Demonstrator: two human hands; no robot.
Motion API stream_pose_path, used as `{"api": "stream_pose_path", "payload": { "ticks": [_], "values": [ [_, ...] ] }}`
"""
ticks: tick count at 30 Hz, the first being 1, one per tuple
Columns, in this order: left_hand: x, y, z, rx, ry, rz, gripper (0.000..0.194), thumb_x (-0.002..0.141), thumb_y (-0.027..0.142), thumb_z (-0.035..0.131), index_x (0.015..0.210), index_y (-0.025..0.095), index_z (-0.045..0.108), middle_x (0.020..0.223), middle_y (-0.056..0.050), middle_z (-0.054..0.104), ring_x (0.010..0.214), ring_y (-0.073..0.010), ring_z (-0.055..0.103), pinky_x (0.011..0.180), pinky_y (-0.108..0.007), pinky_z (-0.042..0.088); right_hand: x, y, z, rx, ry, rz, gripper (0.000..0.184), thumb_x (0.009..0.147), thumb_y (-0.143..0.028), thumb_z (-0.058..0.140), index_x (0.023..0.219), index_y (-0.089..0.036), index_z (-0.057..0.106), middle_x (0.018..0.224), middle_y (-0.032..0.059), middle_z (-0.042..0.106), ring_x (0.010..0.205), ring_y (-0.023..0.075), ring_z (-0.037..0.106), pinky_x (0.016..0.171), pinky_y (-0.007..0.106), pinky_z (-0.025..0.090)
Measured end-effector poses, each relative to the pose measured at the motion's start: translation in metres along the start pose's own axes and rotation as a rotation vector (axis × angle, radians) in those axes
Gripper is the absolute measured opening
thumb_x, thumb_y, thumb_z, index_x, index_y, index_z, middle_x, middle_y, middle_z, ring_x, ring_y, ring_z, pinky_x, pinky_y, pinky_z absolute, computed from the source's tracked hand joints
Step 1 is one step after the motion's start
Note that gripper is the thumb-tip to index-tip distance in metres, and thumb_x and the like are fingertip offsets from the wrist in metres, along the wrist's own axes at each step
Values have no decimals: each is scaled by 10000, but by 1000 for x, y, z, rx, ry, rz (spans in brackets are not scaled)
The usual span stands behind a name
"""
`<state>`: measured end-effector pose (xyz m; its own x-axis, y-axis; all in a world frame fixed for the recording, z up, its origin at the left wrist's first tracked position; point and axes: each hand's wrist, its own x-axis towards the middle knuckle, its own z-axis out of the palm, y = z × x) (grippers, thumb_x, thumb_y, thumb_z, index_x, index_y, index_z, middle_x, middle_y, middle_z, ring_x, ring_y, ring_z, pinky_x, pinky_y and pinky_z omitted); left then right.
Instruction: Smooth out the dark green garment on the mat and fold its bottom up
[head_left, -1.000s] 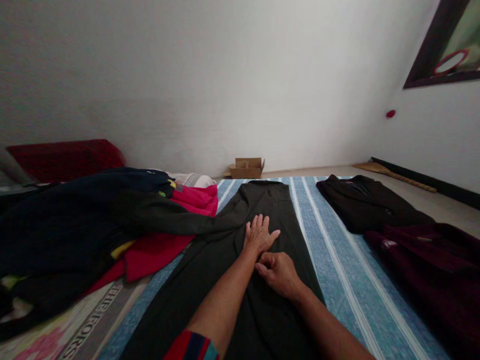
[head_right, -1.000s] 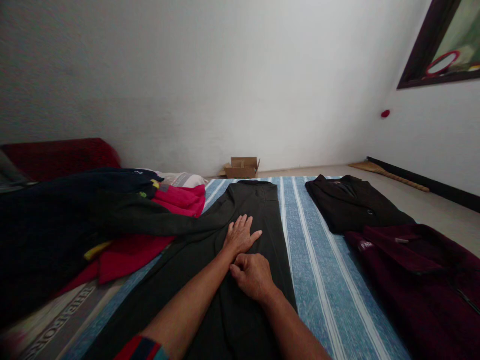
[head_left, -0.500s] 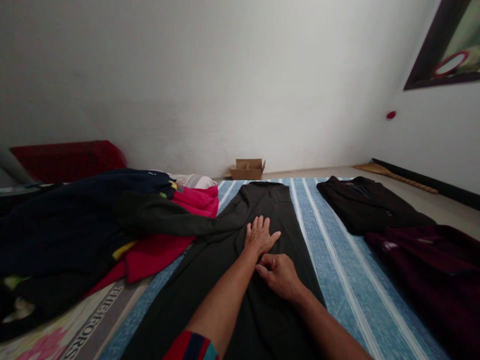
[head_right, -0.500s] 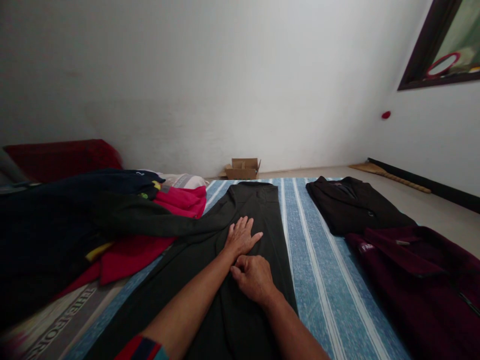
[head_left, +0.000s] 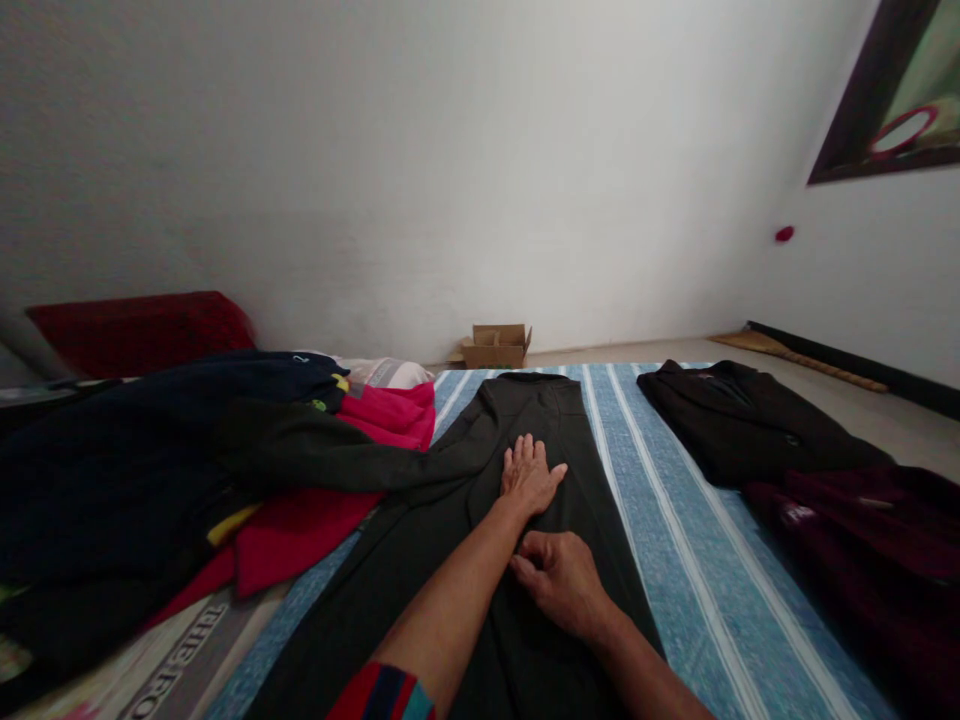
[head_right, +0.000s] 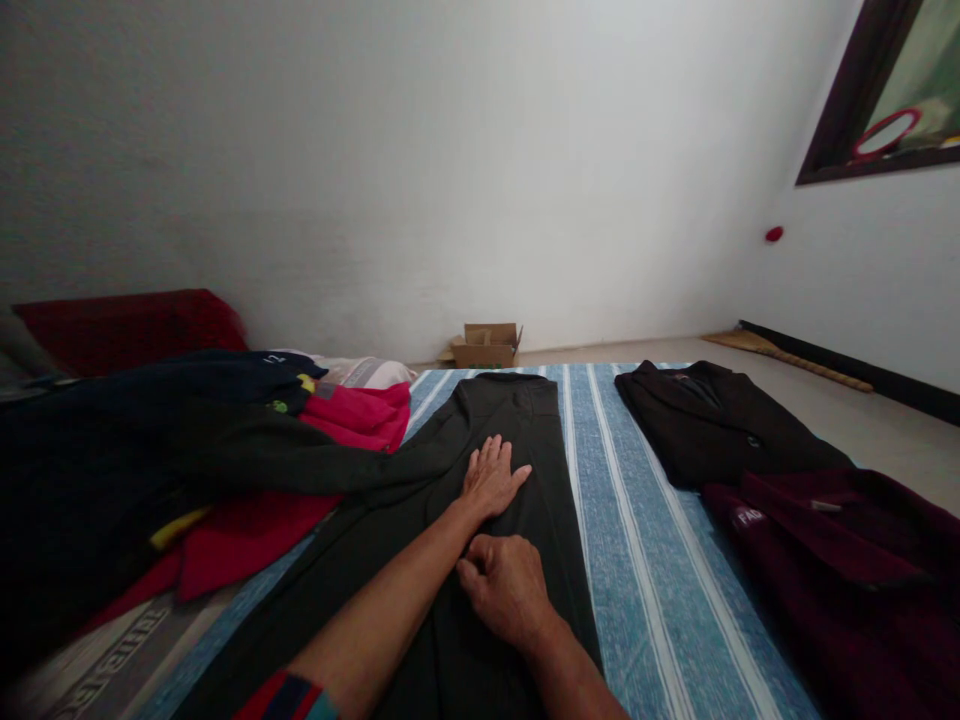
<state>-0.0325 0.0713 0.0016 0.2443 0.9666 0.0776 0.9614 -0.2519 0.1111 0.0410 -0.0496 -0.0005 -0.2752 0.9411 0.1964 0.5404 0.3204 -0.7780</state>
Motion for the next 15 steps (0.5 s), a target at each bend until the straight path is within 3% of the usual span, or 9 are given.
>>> {"api": "stream_pose_path", "payload": {
  "ticks": [15],
  "values": [
    [60, -9, 0, -20, -139, -19, 829, 812, 703, 205, 1438, 161, 257, 1536, -126, 104, 1407, -297, 25, 1115, -492, 77, -2, -3, 1, -49, -12, 90, 256, 807, -303, 516, 581, -182, 512, 533, -37, 528, 509, 79, 445, 497, 211, 207]
  ]
}}
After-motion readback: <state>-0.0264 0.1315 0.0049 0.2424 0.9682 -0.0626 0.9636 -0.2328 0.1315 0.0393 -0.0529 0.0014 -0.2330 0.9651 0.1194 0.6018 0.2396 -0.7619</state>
